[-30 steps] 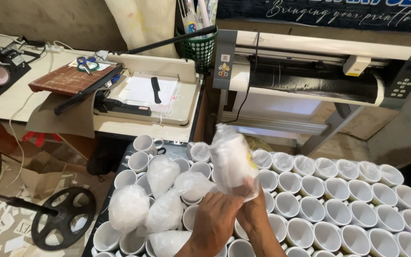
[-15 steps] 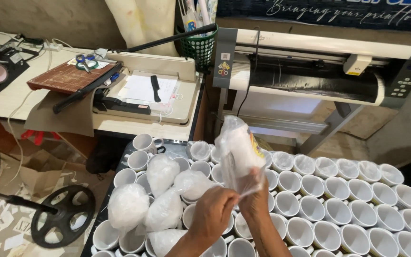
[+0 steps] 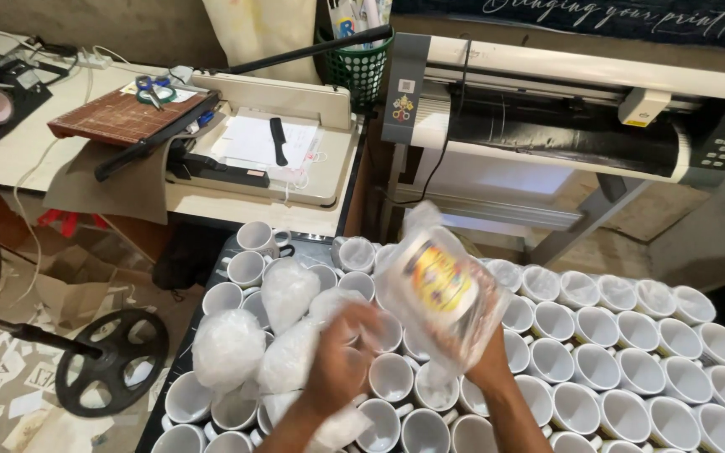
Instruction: The person places mugs into plastic bags one by one, occasionally adjusting the mugs and the bags, on a table filled with many mugs.
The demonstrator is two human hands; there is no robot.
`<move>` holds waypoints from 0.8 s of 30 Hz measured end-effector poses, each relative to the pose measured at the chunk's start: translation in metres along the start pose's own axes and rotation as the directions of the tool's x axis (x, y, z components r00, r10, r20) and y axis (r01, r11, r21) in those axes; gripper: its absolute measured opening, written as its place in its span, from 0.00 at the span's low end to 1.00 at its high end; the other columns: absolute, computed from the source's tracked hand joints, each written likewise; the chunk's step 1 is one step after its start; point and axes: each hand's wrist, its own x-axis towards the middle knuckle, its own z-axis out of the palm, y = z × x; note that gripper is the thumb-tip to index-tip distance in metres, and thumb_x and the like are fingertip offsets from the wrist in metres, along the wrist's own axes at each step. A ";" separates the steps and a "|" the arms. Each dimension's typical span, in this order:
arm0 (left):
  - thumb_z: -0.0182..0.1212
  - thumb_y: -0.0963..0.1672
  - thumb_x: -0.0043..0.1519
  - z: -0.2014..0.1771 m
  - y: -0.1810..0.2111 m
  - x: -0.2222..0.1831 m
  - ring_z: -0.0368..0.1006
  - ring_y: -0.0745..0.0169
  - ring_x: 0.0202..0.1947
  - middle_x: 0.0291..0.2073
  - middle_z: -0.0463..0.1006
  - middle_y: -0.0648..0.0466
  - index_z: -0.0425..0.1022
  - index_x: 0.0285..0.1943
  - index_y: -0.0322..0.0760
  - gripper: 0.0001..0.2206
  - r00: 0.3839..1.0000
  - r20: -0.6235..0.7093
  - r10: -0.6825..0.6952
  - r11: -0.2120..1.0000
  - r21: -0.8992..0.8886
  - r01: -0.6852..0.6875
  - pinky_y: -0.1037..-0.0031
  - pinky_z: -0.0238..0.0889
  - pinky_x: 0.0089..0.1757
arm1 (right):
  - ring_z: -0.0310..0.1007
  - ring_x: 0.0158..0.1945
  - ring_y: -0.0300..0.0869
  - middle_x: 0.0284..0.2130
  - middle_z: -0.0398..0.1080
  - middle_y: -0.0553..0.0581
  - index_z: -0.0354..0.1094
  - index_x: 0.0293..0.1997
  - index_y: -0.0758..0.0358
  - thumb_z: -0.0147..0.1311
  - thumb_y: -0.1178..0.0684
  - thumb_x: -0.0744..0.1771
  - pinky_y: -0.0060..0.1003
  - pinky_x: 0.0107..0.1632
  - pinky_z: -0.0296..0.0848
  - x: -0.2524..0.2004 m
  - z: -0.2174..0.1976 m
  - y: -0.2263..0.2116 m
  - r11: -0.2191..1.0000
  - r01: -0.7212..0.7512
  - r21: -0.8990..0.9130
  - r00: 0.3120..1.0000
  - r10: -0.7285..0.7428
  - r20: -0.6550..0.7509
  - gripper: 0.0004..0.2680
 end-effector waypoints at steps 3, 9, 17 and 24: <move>0.60 0.47 0.62 -0.015 -0.012 0.028 0.73 0.60 0.48 0.50 0.75 0.50 0.69 0.59 0.35 0.18 0.932 -0.230 -0.280 0.950 -0.205 0.235 0.70 0.68 0.53 | 0.59 0.71 0.52 0.67 0.57 0.68 0.47 0.70 0.68 0.70 0.50 0.56 0.48 0.69 0.60 -0.006 -0.005 -0.015 0.946 0.216 -0.241 0.971 -0.181 0.158 0.38; 0.58 0.54 0.61 0.002 -0.052 0.038 0.74 0.59 0.49 0.53 0.78 0.51 0.60 0.69 0.48 0.28 0.701 0.281 -0.656 0.570 -0.424 0.703 0.64 0.66 0.47 | 0.64 0.65 0.56 0.63 0.63 0.65 0.59 0.63 0.62 0.75 0.51 0.51 0.49 0.64 0.65 0.005 0.001 -0.054 0.802 0.281 -0.526 0.895 -0.022 0.446 0.36; 0.54 0.56 0.65 0.031 -0.091 0.033 0.79 0.50 0.51 0.51 0.80 0.46 0.69 0.64 0.35 0.26 0.650 0.525 -0.550 -0.197 -0.838 0.509 0.52 0.71 0.55 | 0.69 0.62 0.56 0.62 0.65 0.60 0.66 0.59 0.55 0.70 0.51 0.58 0.40 0.50 0.76 0.049 0.000 -0.081 0.672 0.457 -0.583 0.858 -0.159 0.489 0.24; 0.52 0.55 0.69 0.057 -0.120 0.007 0.74 0.49 0.58 0.58 0.77 0.47 0.69 0.69 0.36 0.26 0.720 0.491 -0.490 -0.383 -0.863 0.329 0.52 0.65 0.61 | 0.82 0.41 0.47 0.39 0.80 0.58 0.77 0.50 0.55 0.66 0.52 0.63 0.39 0.43 0.78 0.110 0.026 -0.098 0.680 0.086 -0.728 0.887 0.281 0.367 0.11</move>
